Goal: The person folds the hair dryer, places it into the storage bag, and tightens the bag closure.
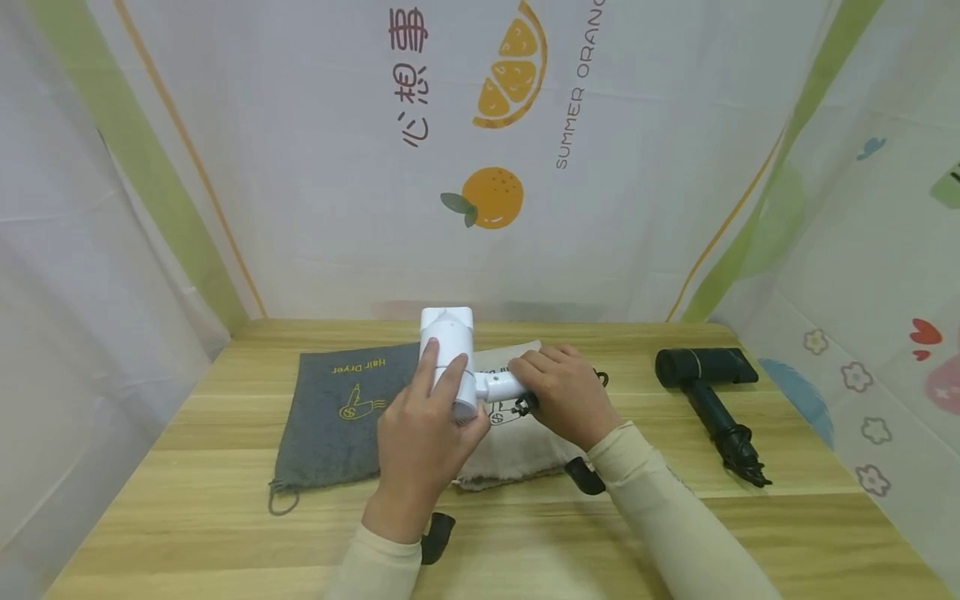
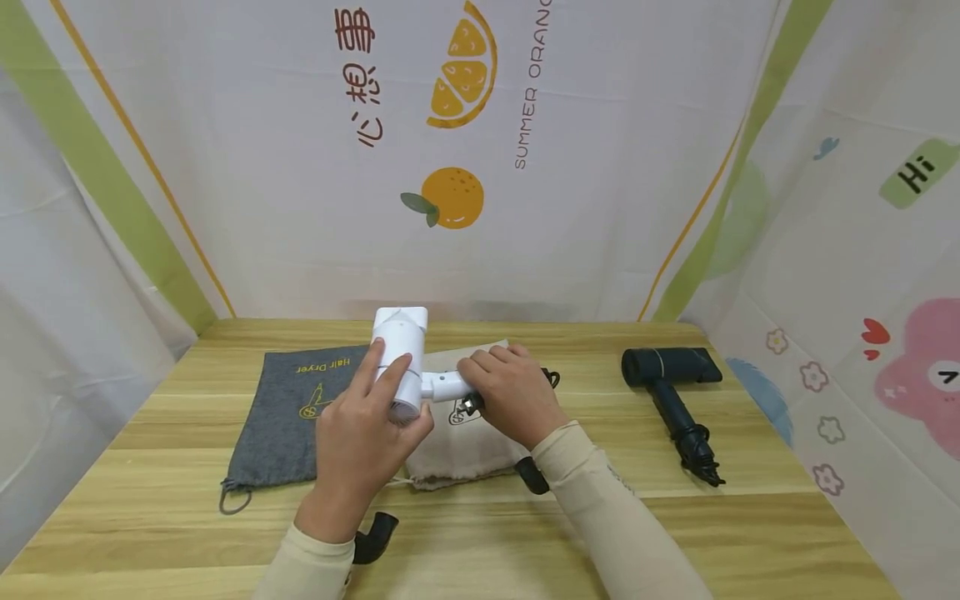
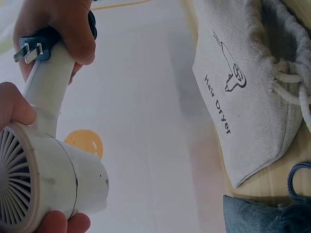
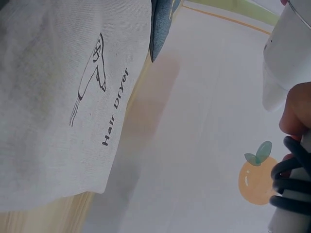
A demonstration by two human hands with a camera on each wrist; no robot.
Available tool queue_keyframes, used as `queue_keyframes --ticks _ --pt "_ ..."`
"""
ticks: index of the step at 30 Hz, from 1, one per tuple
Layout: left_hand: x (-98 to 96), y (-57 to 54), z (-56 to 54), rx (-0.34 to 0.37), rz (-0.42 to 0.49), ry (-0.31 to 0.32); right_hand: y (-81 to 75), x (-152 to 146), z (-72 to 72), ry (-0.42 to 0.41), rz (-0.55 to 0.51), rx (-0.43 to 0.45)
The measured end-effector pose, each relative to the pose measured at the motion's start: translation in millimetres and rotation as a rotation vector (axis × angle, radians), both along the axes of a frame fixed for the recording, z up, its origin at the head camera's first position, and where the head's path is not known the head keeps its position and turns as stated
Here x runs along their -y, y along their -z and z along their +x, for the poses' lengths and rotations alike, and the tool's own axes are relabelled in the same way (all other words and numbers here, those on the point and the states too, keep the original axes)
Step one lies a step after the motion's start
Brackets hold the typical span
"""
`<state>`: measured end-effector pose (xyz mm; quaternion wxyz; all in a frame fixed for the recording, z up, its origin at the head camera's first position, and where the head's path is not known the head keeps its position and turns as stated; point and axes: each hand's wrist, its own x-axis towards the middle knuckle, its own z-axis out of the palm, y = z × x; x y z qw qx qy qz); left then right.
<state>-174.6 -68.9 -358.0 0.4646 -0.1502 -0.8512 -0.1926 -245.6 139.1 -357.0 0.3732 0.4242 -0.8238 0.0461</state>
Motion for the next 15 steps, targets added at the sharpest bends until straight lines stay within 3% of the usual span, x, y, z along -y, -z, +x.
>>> queue_keyframes --ticks 15 --pt "-1.6 1.3 -1.0 -0.02 0.002 0.003 -3.5 -3.0 0.0 -0.009 0.011 -0.01"
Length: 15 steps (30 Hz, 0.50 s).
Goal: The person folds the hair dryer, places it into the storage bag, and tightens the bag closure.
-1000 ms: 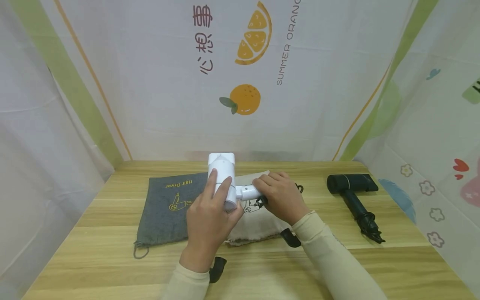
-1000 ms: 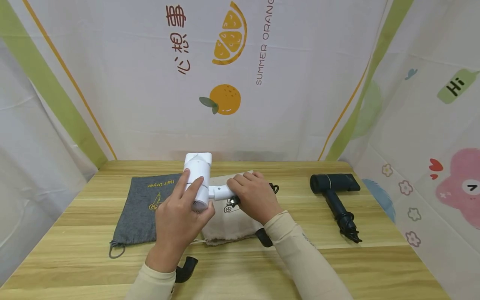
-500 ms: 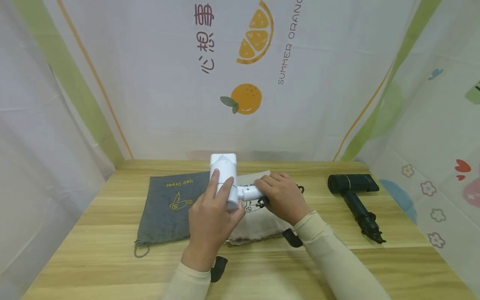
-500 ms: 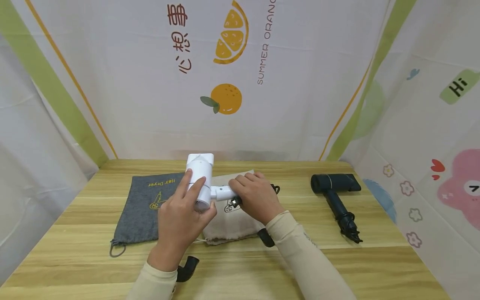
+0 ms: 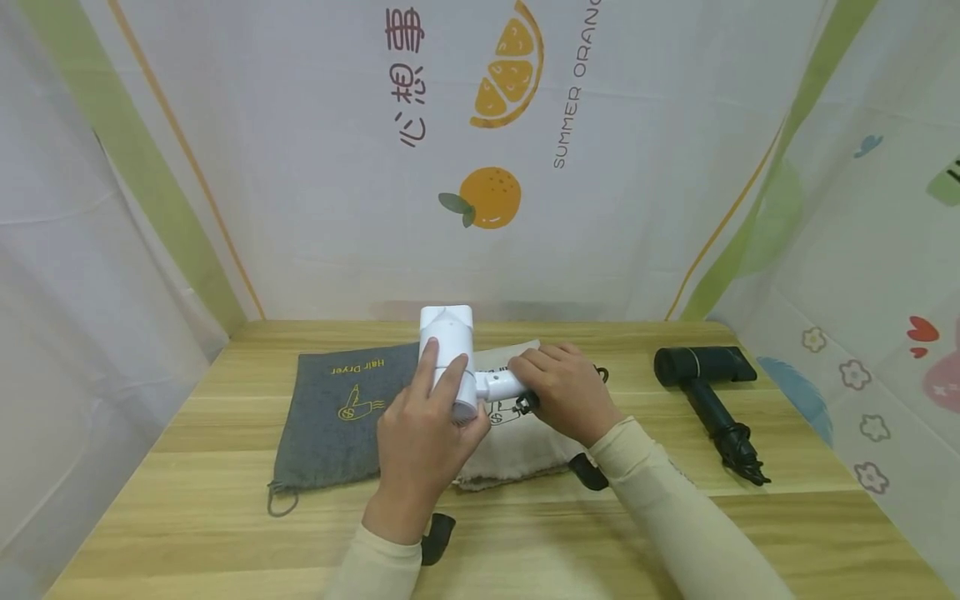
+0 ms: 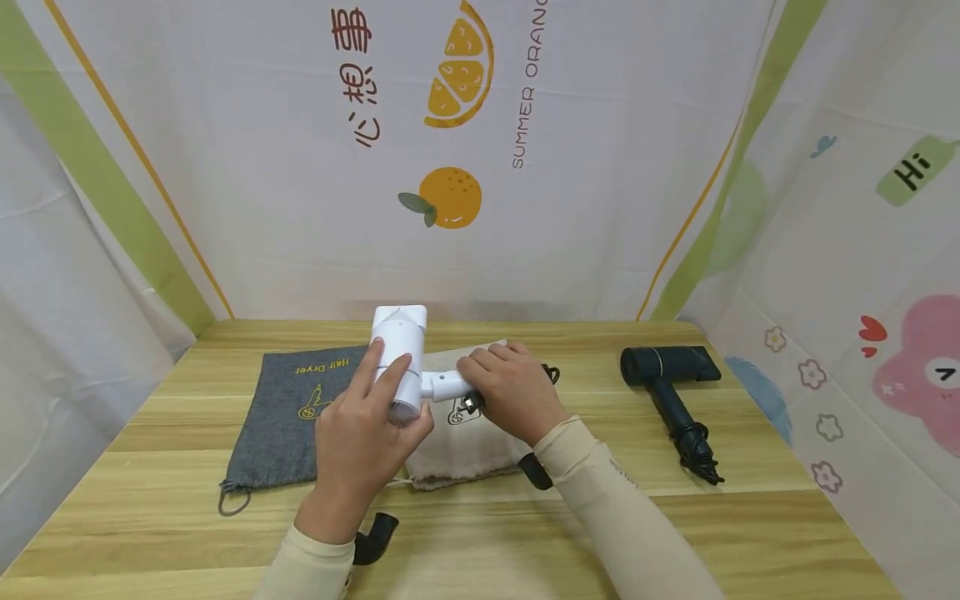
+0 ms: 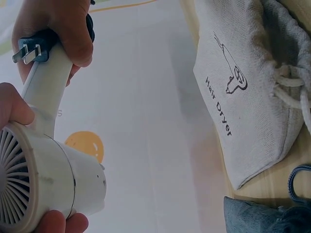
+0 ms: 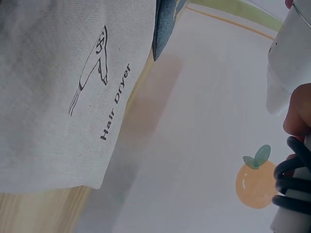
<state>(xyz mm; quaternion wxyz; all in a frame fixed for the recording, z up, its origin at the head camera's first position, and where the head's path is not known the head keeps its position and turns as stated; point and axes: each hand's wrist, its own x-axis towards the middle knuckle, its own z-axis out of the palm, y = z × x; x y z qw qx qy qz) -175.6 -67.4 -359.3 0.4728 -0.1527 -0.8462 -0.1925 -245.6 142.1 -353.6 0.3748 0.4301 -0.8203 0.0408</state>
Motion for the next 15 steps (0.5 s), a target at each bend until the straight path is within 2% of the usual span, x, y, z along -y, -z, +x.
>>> queue_keyframes --ticks 15 --pt "1.4 -0.5 -0.4 -0.006 0.009 0.008 -1.8 0.5 -3.2 -0.011 0.024 -0.009"
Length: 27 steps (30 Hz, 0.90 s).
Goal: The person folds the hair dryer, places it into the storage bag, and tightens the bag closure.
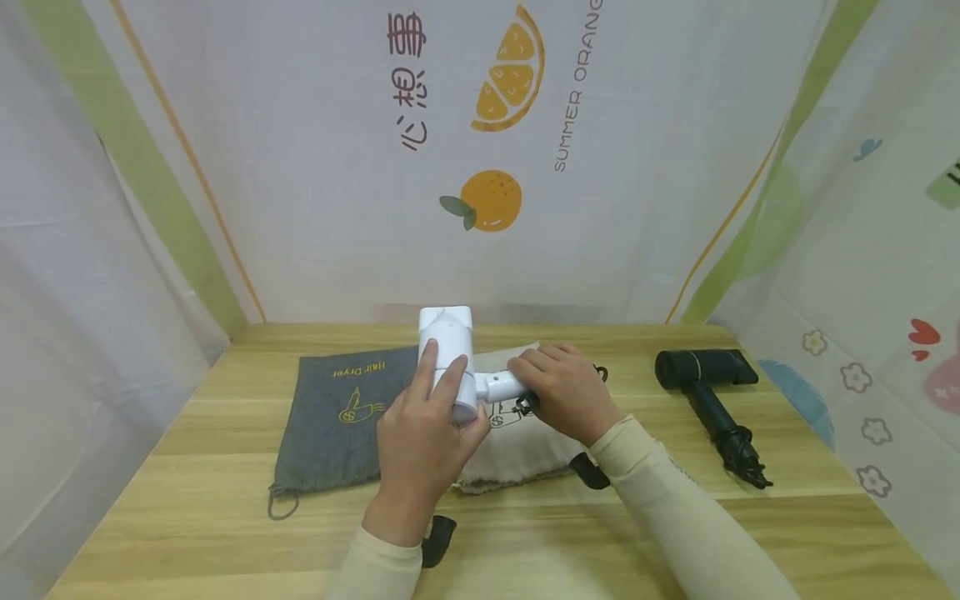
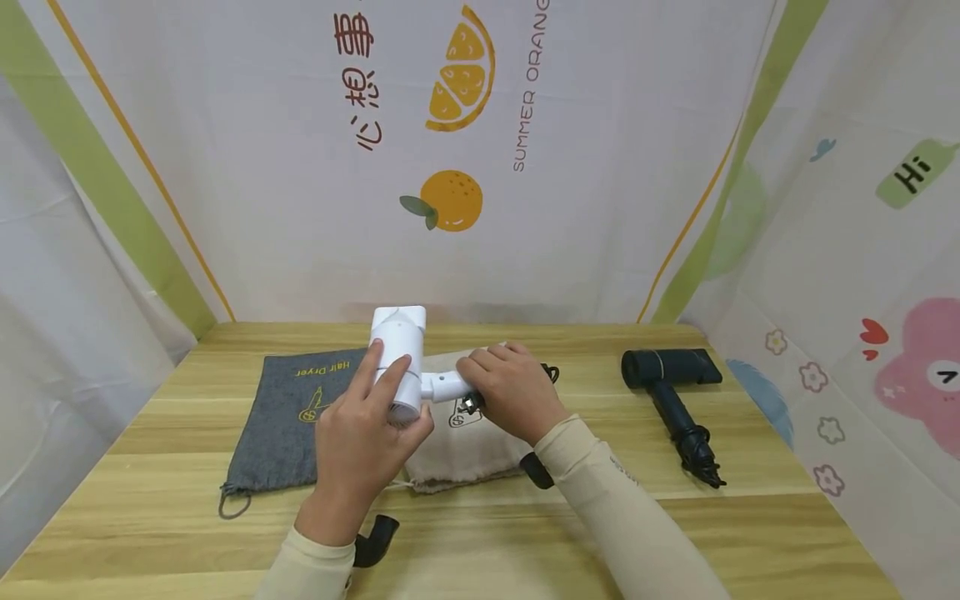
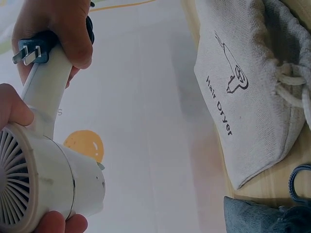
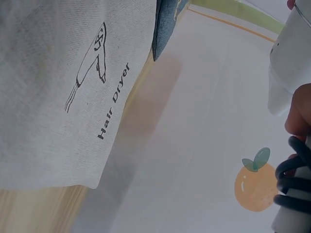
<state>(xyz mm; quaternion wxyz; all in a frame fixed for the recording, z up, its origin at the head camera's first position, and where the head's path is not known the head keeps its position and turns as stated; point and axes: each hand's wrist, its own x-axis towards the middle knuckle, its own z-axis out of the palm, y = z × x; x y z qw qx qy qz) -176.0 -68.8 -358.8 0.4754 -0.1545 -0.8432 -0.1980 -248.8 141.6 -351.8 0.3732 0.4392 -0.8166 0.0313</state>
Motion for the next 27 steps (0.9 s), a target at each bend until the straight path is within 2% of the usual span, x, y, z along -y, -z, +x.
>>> queue_keyframes --ticks 27 --pt "-1.1 0.7 -0.3 -0.015 0.004 0.012 -1.4 -2.4 -0.3 0.007 0.019 0.0"
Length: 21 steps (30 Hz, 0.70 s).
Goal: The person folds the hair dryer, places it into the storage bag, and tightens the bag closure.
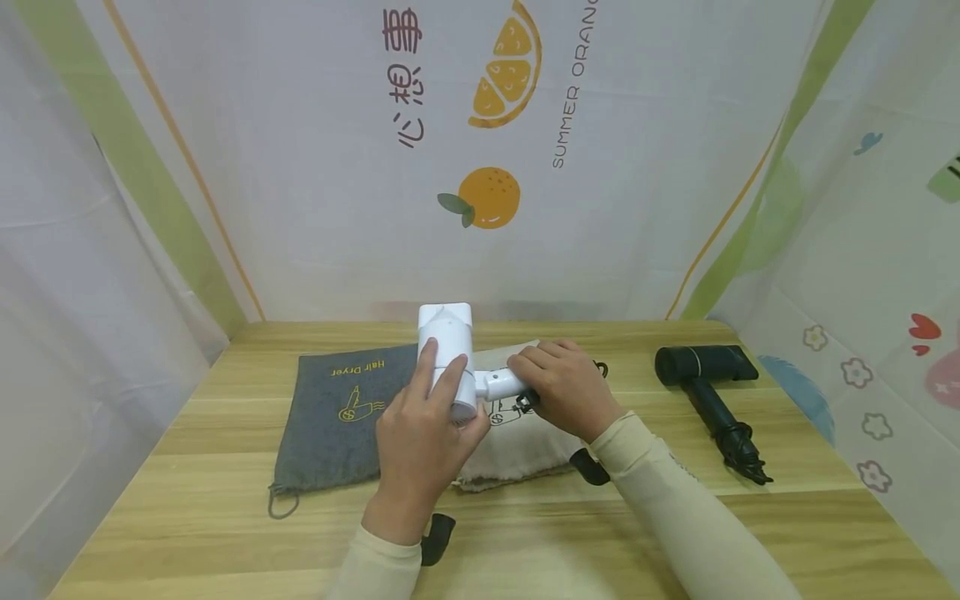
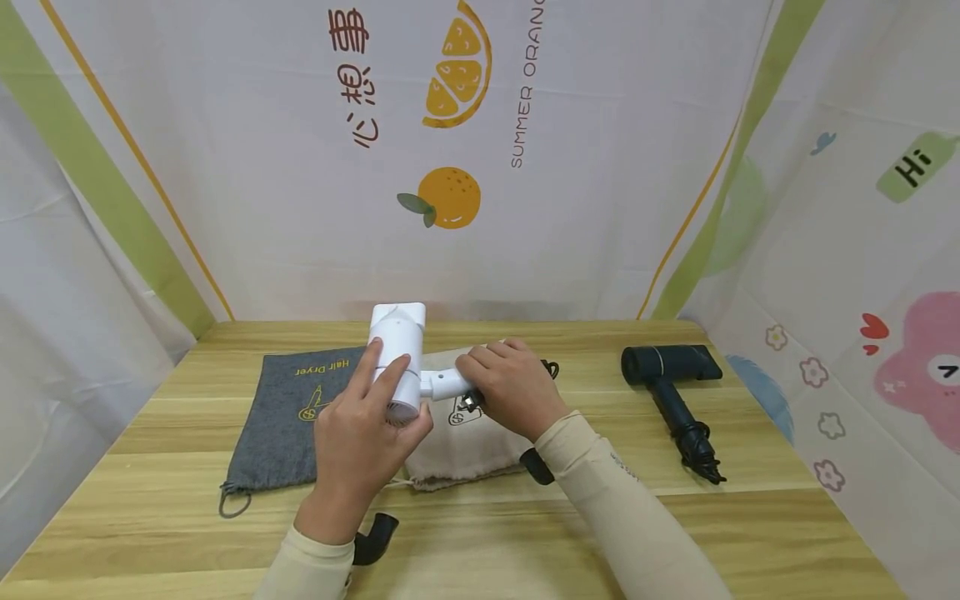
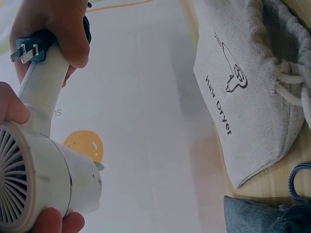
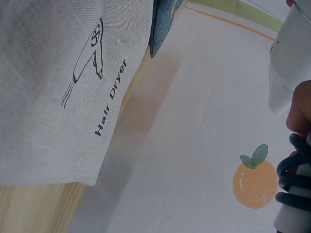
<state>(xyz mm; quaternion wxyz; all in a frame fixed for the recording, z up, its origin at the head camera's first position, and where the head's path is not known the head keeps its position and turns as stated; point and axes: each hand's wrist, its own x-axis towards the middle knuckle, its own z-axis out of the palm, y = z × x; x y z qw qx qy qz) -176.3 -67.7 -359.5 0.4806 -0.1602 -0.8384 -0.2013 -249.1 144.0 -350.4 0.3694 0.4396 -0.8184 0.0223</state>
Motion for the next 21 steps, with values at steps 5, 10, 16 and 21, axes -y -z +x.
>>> queue_keyframes --ticks 5,10,16,21 --pt "-0.3 0.1 0.4 -0.004 0.002 0.006 0.3 -1.1 -0.3 -0.006 -0.003 -0.003" --pt "-0.6 0.4 0.7 -0.006 0.003 0.009 0.2 -1.3 0.2 -0.01 -0.006 -0.004" --pt "-0.5 0.6 0.9 -0.01 0.004 0.007 0.0 -1.3 0.2 -0.011 -0.007 -0.007" --pt "-0.5 0.3 1.2 -0.013 0.002 0.007 -0.5 -1.5 0.1 -0.015 -0.011 -0.005"
